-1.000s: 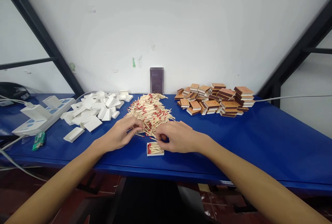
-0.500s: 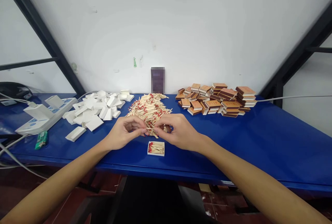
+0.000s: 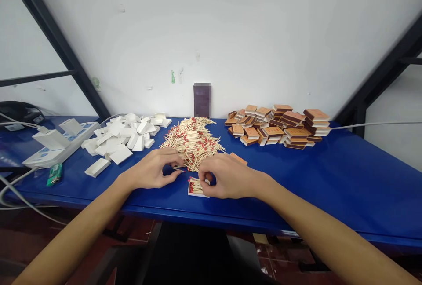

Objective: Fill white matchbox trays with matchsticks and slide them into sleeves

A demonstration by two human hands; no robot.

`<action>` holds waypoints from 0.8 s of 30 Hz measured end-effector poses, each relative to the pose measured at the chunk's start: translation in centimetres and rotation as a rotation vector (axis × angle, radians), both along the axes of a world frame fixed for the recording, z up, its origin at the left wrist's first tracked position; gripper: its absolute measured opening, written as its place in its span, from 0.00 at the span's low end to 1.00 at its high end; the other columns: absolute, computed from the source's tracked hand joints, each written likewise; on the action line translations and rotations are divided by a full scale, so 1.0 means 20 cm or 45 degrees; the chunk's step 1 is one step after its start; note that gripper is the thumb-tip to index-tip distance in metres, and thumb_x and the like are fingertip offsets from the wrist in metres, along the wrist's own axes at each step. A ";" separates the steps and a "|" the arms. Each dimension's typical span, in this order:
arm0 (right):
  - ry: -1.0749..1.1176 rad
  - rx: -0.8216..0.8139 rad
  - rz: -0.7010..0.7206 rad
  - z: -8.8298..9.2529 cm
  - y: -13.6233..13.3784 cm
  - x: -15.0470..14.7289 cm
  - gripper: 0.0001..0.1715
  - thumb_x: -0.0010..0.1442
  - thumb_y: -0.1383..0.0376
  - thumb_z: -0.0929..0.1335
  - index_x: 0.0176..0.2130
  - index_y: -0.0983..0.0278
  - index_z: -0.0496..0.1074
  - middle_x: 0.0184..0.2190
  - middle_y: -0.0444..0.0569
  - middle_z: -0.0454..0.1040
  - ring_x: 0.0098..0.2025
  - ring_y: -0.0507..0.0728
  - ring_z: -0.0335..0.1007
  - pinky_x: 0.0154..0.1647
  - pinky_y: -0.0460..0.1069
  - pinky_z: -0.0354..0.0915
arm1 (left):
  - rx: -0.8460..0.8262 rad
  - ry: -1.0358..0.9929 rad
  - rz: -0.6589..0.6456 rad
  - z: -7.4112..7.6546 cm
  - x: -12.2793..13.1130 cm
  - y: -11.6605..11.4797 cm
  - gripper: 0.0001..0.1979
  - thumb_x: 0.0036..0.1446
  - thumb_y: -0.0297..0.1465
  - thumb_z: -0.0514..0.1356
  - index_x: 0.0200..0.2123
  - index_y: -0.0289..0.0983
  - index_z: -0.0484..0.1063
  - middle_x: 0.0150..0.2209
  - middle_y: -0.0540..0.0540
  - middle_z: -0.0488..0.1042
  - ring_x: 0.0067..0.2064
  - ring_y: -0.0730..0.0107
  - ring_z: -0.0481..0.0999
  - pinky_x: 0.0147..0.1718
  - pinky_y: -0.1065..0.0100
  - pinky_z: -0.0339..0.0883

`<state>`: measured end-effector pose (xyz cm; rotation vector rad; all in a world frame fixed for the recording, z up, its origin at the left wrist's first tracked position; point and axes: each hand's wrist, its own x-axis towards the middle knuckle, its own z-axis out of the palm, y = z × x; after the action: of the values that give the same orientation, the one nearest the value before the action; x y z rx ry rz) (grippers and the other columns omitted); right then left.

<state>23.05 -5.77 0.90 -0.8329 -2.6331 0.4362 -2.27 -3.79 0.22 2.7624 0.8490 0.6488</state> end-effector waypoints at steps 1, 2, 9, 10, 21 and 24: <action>-0.044 -0.013 -0.009 0.00 -0.01 0.00 0.03 0.52 0.70 0.69 0.28 0.63 0.72 0.26 0.41 0.73 0.27 0.49 0.66 0.31 0.45 0.58 | 0.062 0.090 0.029 0.00 -0.01 0.01 0.04 0.57 0.28 0.60 0.36 0.37 0.74 0.33 0.48 0.73 0.36 0.68 0.72 0.36 0.67 0.65; -0.077 -0.005 -0.024 0.01 -0.01 0.00 0.02 0.53 0.68 0.70 0.28 0.63 0.72 0.25 0.41 0.74 0.27 0.50 0.67 0.31 0.46 0.58 | 0.096 0.152 0.057 0.00 -0.02 0.01 0.04 0.57 0.29 0.60 0.36 0.37 0.74 0.34 0.48 0.73 0.36 0.68 0.72 0.36 0.67 0.65; -0.039 0.222 -0.149 -0.04 0.05 0.00 0.09 0.64 0.66 0.64 0.35 0.63 0.75 0.29 0.45 0.76 0.30 0.52 0.67 0.33 0.48 0.58 | 0.160 0.324 0.105 0.00 -0.02 0.02 0.06 0.61 0.30 0.58 0.35 0.37 0.75 0.34 0.48 0.72 0.37 0.67 0.72 0.38 0.65 0.61; -0.036 0.238 -0.146 -0.05 0.06 0.00 0.09 0.64 0.67 0.64 0.38 0.62 0.75 0.31 0.46 0.76 0.32 0.53 0.69 0.34 0.48 0.58 | 0.181 0.341 0.099 0.00 -0.02 0.02 0.06 0.61 0.29 0.58 0.35 0.37 0.75 0.34 0.48 0.72 0.38 0.66 0.72 0.39 0.64 0.61; -0.259 0.530 -0.048 -0.12 0.14 -0.04 0.11 0.69 0.65 0.64 0.44 0.61 0.77 0.35 0.48 0.75 0.36 0.55 0.72 0.35 0.49 0.59 | 0.091 -0.022 0.021 -0.02 0.00 0.00 0.06 0.67 0.29 0.53 0.39 0.36 0.69 0.36 0.47 0.74 0.37 0.69 0.73 0.38 0.67 0.66; -0.259 0.604 -0.037 -0.12 0.16 -0.05 0.12 0.70 0.65 0.63 0.45 0.62 0.75 0.37 0.49 0.76 0.35 0.55 0.72 0.35 0.49 0.59 | 0.132 -0.249 -0.001 -0.02 0.00 0.00 0.06 0.68 0.29 0.54 0.44 0.37 0.70 0.37 0.48 0.76 0.35 0.71 0.74 0.37 0.68 0.68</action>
<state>21.99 -2.67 -1.49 -0.7840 -2.7273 -0.2914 -2.21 -3.84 -0.22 2.7295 0.7924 0.9698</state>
